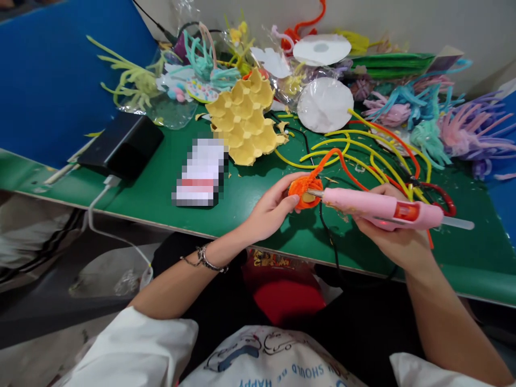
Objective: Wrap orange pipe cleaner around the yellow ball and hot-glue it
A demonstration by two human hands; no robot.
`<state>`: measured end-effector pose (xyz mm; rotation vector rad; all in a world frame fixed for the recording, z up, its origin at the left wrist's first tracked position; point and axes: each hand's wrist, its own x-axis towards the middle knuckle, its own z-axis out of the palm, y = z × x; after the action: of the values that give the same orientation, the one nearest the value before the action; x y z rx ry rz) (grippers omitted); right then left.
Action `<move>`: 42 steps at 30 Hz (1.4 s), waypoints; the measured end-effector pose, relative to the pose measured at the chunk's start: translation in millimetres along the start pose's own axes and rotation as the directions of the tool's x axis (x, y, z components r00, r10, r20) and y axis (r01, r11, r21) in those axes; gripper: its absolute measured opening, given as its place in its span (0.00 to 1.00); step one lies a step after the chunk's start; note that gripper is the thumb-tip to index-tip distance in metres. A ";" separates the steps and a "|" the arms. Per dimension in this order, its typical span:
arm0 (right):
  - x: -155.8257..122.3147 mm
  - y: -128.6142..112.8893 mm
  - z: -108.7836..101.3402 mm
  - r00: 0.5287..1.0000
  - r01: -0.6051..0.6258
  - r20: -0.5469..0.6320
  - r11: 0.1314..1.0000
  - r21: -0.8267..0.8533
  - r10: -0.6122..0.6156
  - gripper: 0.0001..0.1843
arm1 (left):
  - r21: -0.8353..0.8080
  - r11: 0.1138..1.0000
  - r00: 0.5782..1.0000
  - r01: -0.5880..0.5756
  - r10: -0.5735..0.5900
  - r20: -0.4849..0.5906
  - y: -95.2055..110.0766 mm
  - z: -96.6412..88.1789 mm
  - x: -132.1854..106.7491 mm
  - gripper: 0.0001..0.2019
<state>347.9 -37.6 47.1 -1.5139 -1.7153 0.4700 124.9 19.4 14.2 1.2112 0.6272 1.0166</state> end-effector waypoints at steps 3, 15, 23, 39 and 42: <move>-1.1 -0.3 1.6 1.000 0.005 -0.017 1.000 -0.008 -0.005 0.11 | -0.001 1.000 1.000 0.002 -0.002 0.001 -0.3 -0.4 0.1 0.16; -0.4 -1.6 2.4 1.000 0.013 -0.022 1.000 -0.007 -0.013 0.11 | 0.042 0.999 1.000 -0.019 0.019 -0.001 0.8 -0.2 0.7 0.17; -2.0 -0.7 2.3 0.999 0.012 -0.048 0.999 -0.031 -0.013 0.11 | 0.038 0.998 0.999 -0.050 0.049 0.020 -3.5 -2.0 2.0 0.18; -2.8 -4.2 1.3 0.997 0.076 -0.030 0.995 -0.059 -0.078 0.13 | 0.012 0.997 0.997 -0.081 0.081 0.016 -5.6 -4.1 -2.1 0.17; -3.0 -4.4 2.3 0.992 0.100 -0.065 0.992 -0.081 -0.105 0.15 | 0.048 0.994 0.995 -0.099 0.098 0.034 -8.7 -6.4 -1.9 0.18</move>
<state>343.3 -40.9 47.9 -1.4705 -1.7651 0.2981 121.3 20.5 4.0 1.3103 0.5759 1.0677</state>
